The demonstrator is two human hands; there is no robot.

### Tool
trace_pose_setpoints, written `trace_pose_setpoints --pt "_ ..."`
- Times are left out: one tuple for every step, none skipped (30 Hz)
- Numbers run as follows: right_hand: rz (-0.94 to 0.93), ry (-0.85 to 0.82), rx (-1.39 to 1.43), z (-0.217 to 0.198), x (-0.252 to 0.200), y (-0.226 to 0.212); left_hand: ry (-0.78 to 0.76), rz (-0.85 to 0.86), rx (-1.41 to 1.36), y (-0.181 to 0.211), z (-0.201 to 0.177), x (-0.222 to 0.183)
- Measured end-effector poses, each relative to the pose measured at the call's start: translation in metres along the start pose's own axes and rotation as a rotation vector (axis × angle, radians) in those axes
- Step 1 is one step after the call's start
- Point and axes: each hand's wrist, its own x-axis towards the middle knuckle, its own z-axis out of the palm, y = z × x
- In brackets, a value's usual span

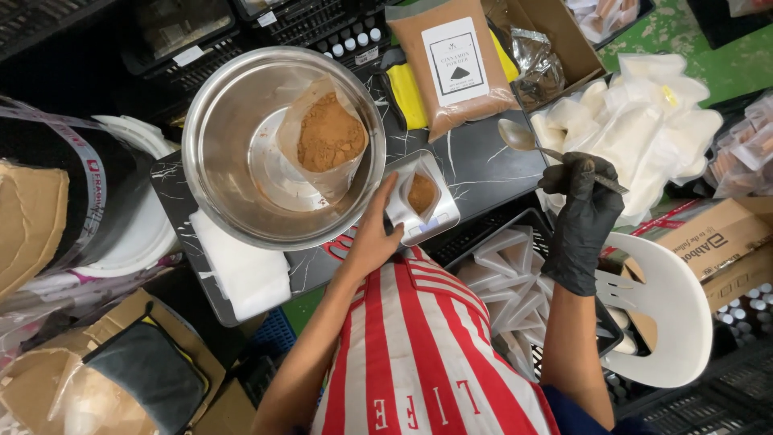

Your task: Measuring and portioning cinnamon powder into small bags using a spoon and a digital scale.

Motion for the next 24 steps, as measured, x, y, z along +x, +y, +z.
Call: trace_pose_setpoints --pt "-0.001 0.003 -0.001 -0.002 0.000 0.002 -0.003 0.002 0.000 0.004 -0.001 0.004" --pt "-0.015 -0.006 -0.027 -0.005 0.000 0.004 -0.067 0.024 0.032 0.008 -0.002 0.007" --pt "-0.028 -0.014 -0.053 -0.007 0.000 0.006 -0.131 0.046 0.065 0.011 -0.003 0.011" --pt "-0.029 -0.012 -0.054 -0.008 -0.001 0.005 -0.134 0.048 0.064 0.012 -0.004 0.015" --pt "-0.036 -0.016 -0.066 -0.009 -0.001 0.003 -0.166 0.079 0.088 0.012 -0.005 0.018" --pt "-0.043 -0.020 -0.079 -0.009 -0.002 0.002 -0.197 0.111 0.112 0.012 -0.006 0.022" --pt "-0.044 -0.019 -0.079 -0.009 -0.003 0.001 -0.198 0.113 0.112 0.007 -0.002 0.029" --pt "-0.047 -0.022 -0.076 -0.009 -0.003 0.000 -0.192 0.161 0.118 0.001 0.001 0.037" --pt "-0.051 -0.024 -0.073 -0.009 -0.004 -0.001 -0.188 0.211 0.124 -0.004 0.004 0.044" --pt "-0.053 -0.022 -0.073 -0.009 -0.005 0.001 -0.189 0.213 0.124 -0.011 0.012 0.047" --pt "-0.057 -0.016 -0.079 -0.009 -0.005 0.002 -0.149 0.249 0.075 -0.017 0.019 0.051" --pt "-0.060 -0.010 -0.085 -0.009 -0.005 0.003 -0.110 0.285 0.026 -0.023 0.026 0.055" --pt "-0.064 -0.006 -0.087 -0.007 -0.006 0.002 -0.113 0.290 0.025 -0.029 0.032 0.057" --pt "-0.057 -0.003 -0.075 -0.005 -0.007 0.000 -0.030 0.340 0.032 -0.034 0.039 0.058" --pt "-0.048 -0.003 -0.063 -0.003 -0.009 -0.001 0.054 0.387 0.040 -0.040 0.044 0.058" --pt "-0.050 -0.002 -0.064 0.001 -0.012 -0.008 0.053 0.389 0.038 -0.034 0.043 0.052" --pt "-0.015 0.001 -0.035 0.006 -0.015 -0.015 0.064 0.323 -0.033 -0.028 0.041 0.046" --pt "0.019 0.003 -0.005 0.012 -0.017 -0.022 0.074 0.257 -0.103 -0.022 0.038 0.040" --pt "0.018 -0.002 -0.003 0.020 -0.020 -0.027 0.079 0.257 -0.103 -0.014 0.032 0.032" --pt "0.043 0.001 0.073 0.028 -0.024 -0.033 0.044 0.224 -0.212 -0.005 0.025 0.023" --pt "0.066 0.003 0.149 0.035 -0.026 -0.039 0.010 0.193 -0.322 0.004 0.019 0.015" --pt "0.062 -0.002 0.152 0.045 -0.029 -0.042 0.016 0.197 -0.321 0.016 0.007 0.003" --pt "0.083 -0.014 0.208 0.055 -0.033 -0.045 0.021 0.206 -0.339 0.029 -0.004 -0.009" --pt "0.105 -0.027 0.263 0.065 -0.036 -0.049 0.027 0.216 -0.356 0.041 -0.015 -0.021"
